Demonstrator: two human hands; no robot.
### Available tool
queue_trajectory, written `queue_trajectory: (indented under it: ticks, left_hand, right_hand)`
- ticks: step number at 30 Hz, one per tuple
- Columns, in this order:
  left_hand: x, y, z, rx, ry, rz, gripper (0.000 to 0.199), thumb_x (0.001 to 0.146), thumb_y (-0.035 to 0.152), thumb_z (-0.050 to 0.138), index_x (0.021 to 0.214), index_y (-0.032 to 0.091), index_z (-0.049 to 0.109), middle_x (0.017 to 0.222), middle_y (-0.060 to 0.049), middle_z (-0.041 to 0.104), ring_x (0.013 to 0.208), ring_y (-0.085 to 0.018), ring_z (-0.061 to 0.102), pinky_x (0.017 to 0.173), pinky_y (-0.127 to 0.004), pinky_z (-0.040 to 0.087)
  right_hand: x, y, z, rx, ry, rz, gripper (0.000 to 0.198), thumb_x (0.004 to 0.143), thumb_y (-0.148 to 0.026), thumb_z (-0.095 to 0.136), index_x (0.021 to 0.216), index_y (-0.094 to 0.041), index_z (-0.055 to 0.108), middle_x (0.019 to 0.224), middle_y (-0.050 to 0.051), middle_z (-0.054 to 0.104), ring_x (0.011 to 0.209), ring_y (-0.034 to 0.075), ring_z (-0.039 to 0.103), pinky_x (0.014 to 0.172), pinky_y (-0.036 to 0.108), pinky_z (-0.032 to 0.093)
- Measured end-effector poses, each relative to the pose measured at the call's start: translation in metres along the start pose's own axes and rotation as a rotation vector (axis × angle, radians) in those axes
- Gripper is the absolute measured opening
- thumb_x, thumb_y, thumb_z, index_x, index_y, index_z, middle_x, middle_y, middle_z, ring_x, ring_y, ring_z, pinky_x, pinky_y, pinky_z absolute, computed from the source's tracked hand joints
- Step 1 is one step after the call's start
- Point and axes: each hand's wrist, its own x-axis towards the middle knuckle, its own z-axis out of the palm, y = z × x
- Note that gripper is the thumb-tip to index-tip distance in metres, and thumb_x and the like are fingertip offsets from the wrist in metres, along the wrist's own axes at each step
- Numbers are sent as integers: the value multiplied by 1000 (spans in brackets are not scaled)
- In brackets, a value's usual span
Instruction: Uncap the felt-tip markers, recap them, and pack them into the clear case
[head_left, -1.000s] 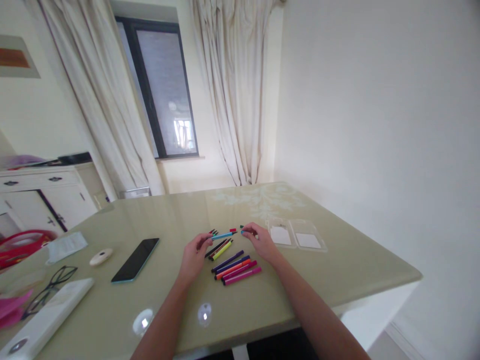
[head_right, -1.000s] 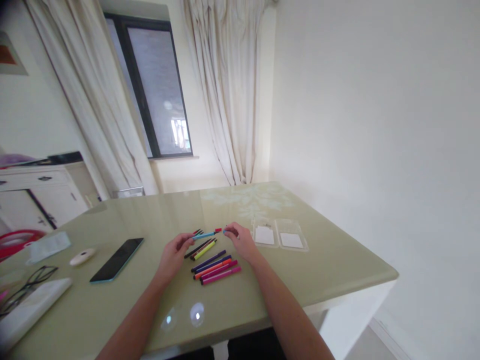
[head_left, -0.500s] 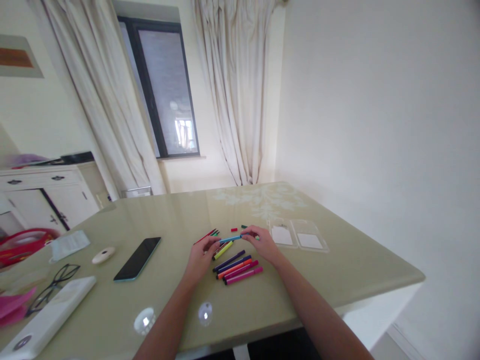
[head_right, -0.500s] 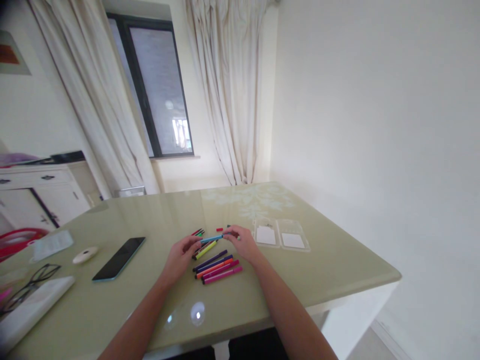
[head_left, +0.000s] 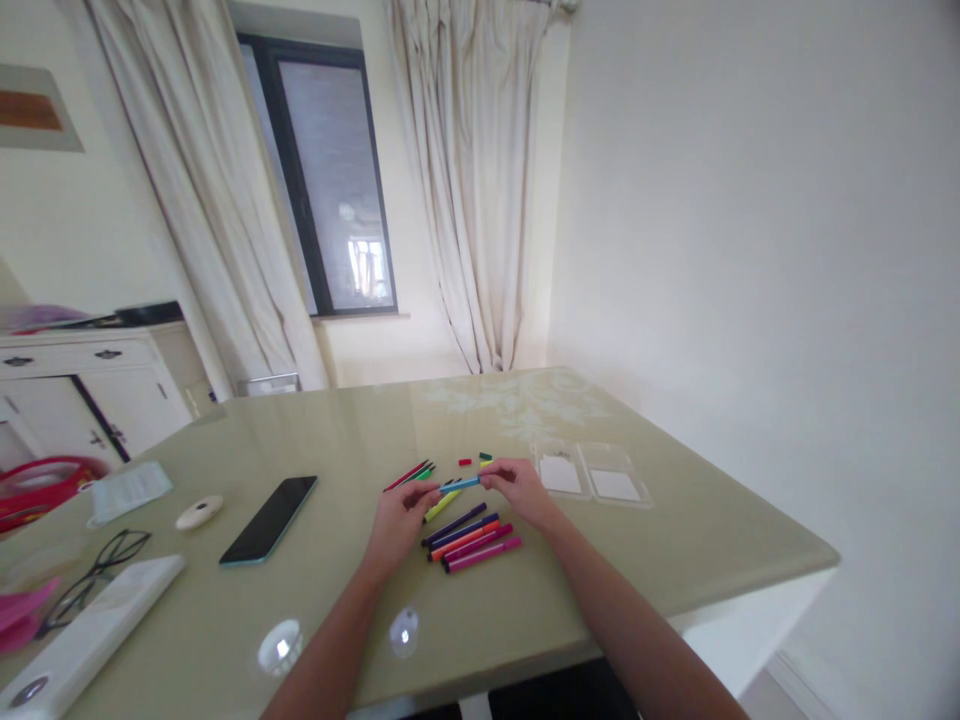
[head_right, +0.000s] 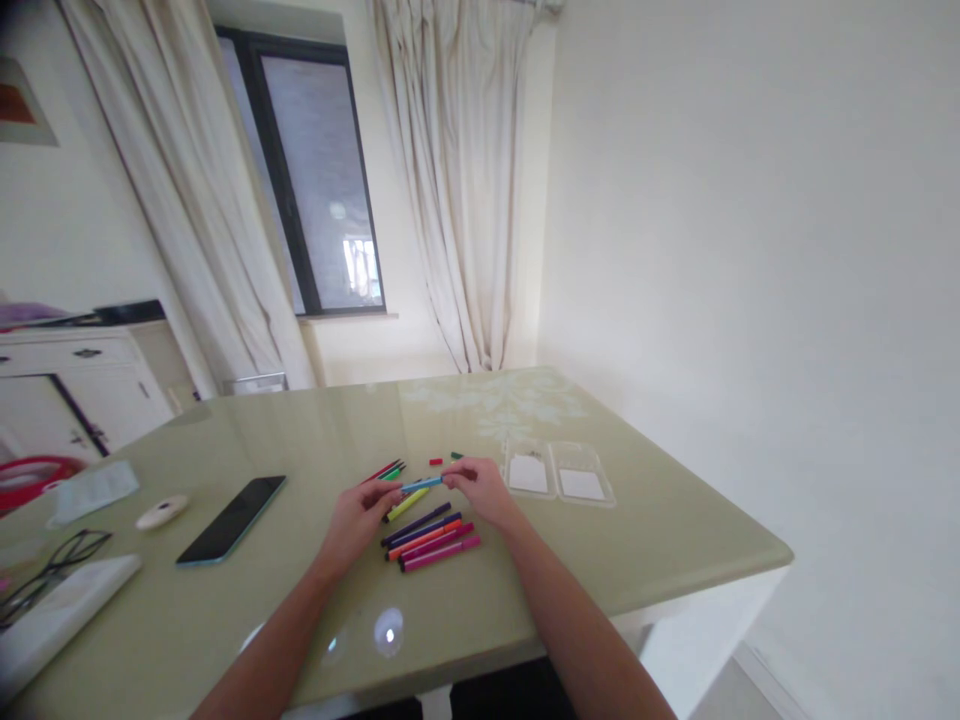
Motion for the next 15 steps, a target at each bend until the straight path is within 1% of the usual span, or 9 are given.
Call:
queue_trajectory:
  ticks: [5, 6, 8, 10, 12, 13, 15]
  left_hand:
    - [-4, 10, 2, 80, -15, 52, 32, 82, 49, 67, 91, 20, 78, 80, -4, 77, 70, -20, 67, 66, -30, 52]
    - [-4, 11, 2, 110, -33, 70, 31, 84, 48, 66, 92, 21, 79, 82, -4, 77, 71, -20, 67, 66, -30, 51]
    - [-6, 12, 2, 186, -79, 113, 29, 87, 45, 64, 94, 22, 78, 88, -4, 78, 74, -20, 68, 68, -30, 51]
    - [-7, 12, 0, 266, -124, 145, 27, 89, 43, 62, 94, 22, 78, 89, -4, 78, 78, -21, 68, 71, -31, 51]
    - [-8, 12, -2, 325, -153, 158, 24, 89, 41, 62, 92, 23, 78, 88, -5, 77, 81, -22, 69, 74, -32, 50]
    - [-8, 13, -2, 352, -166, 165, 24, 89, 40, 62, 91, 23, 78, 88, -6, 77, 82, -23, 69, 76, -33, 50]
    - [-9, 14, -4, 397, -192, 181, 22, 88, 40, 63, 90, 23, 78, 89, -6, 77, 84, -24, 68, 79, -34, 50]
  right_hand:
    - [-1, -5, -2, -25, -37, -1, 22, 79, -41, 75, 87, -21, 79, 75, 2, 75, 72, 19, 68, 71, 31, 52]
    - [-1, -7, -2, -50, -29, -18, 23, 82, -42, 73, 88, -21, 79, 77, 3, 76, 75, 20, 68, 73, 31, 52]
    - [0, -10, -3, -122, 36, -59, 26, 89, -43, 66, 92, -21, 78, 84, 4, 77, 81, 21, 70, 77, 31, 53]
    - [0, -10, -7, -250, 155, -89, 29, 96, -41, 56, 97, -21, 76, 92, 5, 77, 87, 21, 69, 81, 32, 52]
    - [1, -6, -13, -449, 238, -90, 28, 99, -35, 50, 100, -22, 75, 97, 7, 76, 92, 22, 68, 84, 33, 50]
    - [1, -4, -15, -562, 250, -83, 27, 100, -32, 50, 99, -22, 75, 99, 8, 75, 94, 23, 67, 86, 34, 49]
    - [0, 0, -18, -761, 225, -59, 26, 99, -24, 49, 100, -21, 75, 102, 10, 74, 99, 24, 65, 89, 35, 46]
